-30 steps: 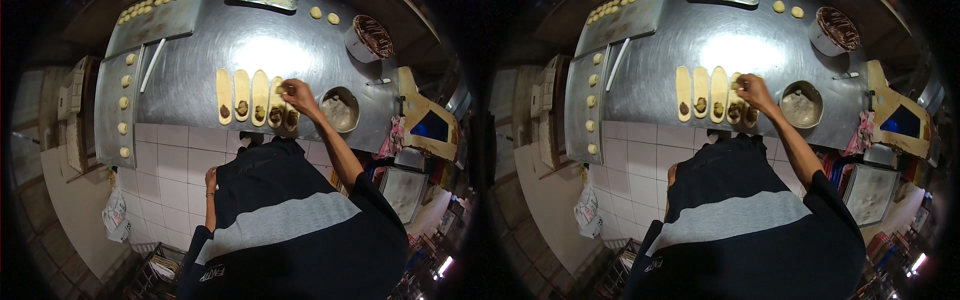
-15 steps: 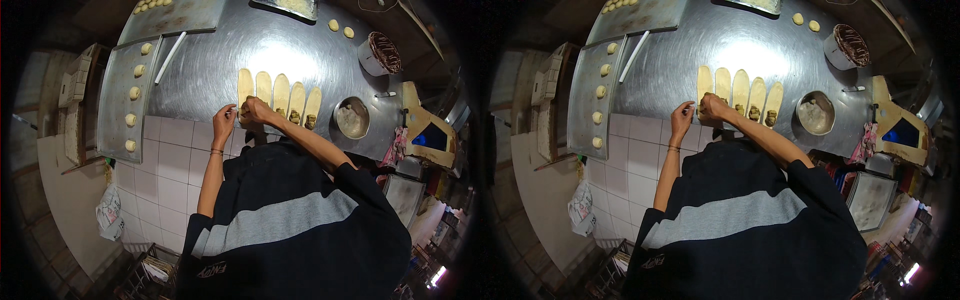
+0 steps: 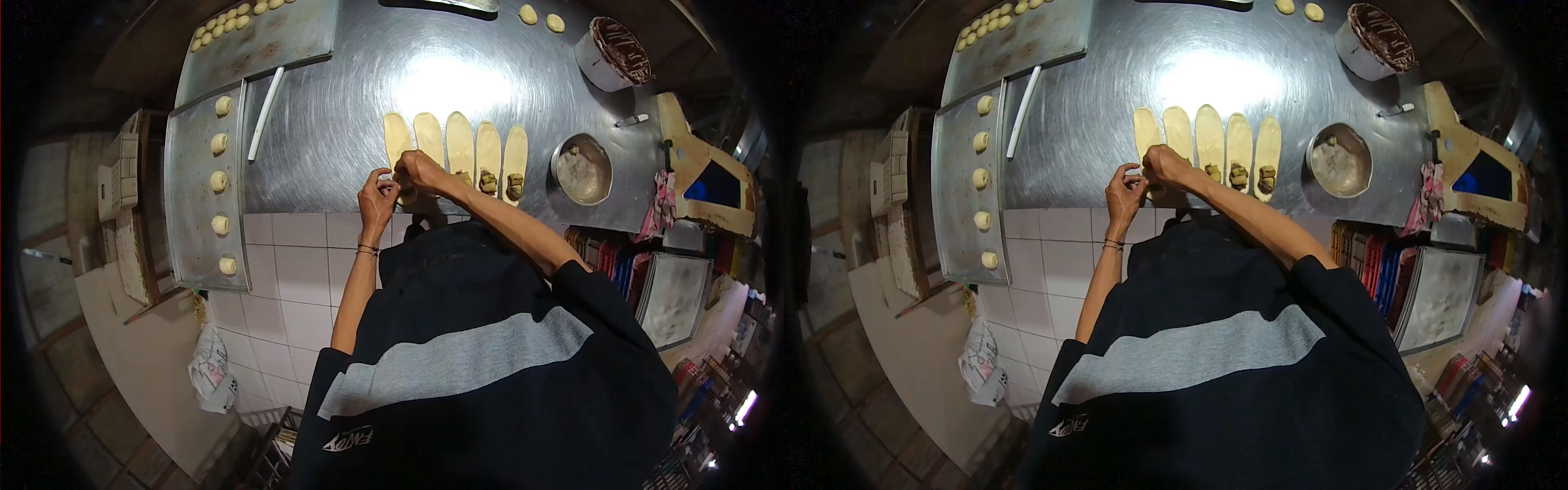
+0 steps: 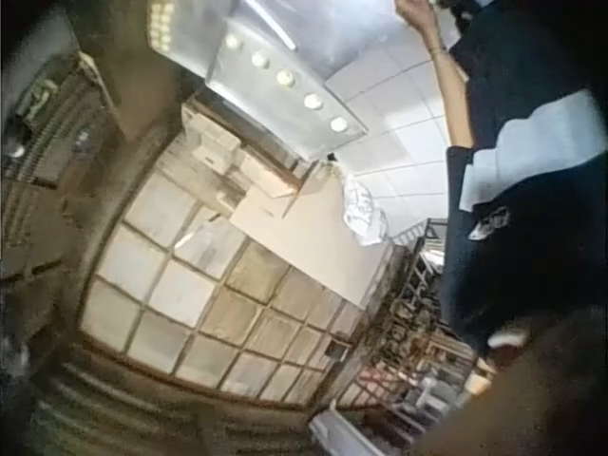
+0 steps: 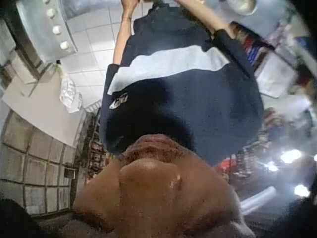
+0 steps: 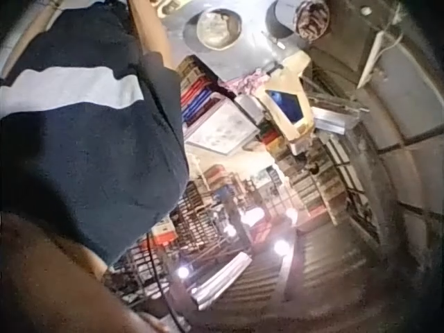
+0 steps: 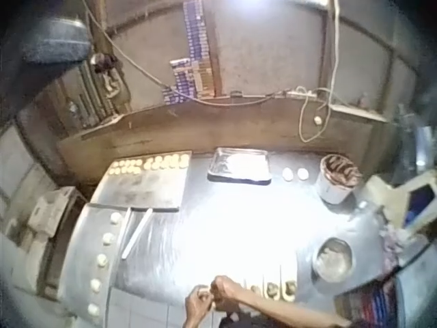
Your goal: The person prepares bread rolls by placing chocolate and savory fillings onto strips of dough and then rolling them up.
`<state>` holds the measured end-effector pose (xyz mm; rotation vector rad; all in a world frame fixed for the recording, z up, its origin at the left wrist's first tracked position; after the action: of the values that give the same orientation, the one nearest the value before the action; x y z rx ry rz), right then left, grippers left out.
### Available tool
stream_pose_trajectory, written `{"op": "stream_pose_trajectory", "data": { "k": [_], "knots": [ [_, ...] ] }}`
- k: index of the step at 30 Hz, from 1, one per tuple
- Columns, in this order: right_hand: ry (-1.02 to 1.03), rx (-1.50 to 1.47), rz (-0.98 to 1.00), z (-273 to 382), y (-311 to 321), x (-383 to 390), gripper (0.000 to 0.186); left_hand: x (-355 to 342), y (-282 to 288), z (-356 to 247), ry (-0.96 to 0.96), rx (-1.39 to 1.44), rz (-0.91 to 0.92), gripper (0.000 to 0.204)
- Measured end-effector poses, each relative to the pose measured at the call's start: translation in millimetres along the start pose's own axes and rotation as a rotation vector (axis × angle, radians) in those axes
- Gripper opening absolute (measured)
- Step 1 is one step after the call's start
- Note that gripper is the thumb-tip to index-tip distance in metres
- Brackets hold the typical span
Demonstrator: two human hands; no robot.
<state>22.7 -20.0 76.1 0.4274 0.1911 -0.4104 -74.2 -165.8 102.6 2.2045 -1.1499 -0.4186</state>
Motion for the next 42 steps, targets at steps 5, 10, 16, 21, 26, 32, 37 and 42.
{"op": "stream_pose_trajectory", "data": {
  "k": [5,10,16,21,26,32,37,42],
  "knots": [
    [0.169,0.014,-0.126,9,-20,5,0.022,5,14,8,0.005,-0.050,0.042,0.032],
    [-0.094,0.025,-0.055,65,-30,-17,0.040,9,55,49,-0.068,-0.090,-0.017,0.030],
    [-0.118,-0.098,-0.535,146,64,44,0.034,-12,93,-4,-0.075,-0.243,0.011,0.028],
    [-0.253,-0.033,-0.874,149,119,110,0.029,-44,60,-31,-0.029,0.168,0.390,0.038],
    [-0.522,0.261,-1.256,75,171,253,0.031,-45,-24,-62,0.231,0.385,0.845,0.057],
    [-0.889,0.565,-1.477,17,231,357,0.052,-45,-92,-103,0.253,0.466,0.955,0.061],
    [-0.890,0.808,-1.386,-28,223,353,0.061,-52,-134,-165,0.018,0.392,1.110,0.068],
    [-1.081,0.863,-1.343,-37,233,321,0.036,-63,-125,-173,-0.012,0.444,0.925,0.048]
  ]
}}
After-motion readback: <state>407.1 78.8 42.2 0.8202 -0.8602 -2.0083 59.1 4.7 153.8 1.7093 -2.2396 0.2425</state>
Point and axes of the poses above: each hand's wrist, its own x-axis away from the middle knuckle, its own y-axis out of the back of the hand, z = x × y, the point moved 2 cm from there along -x, towards the middle knuckle, and after that the axes turned 15 degrees about -x, right-handed, at the moved point
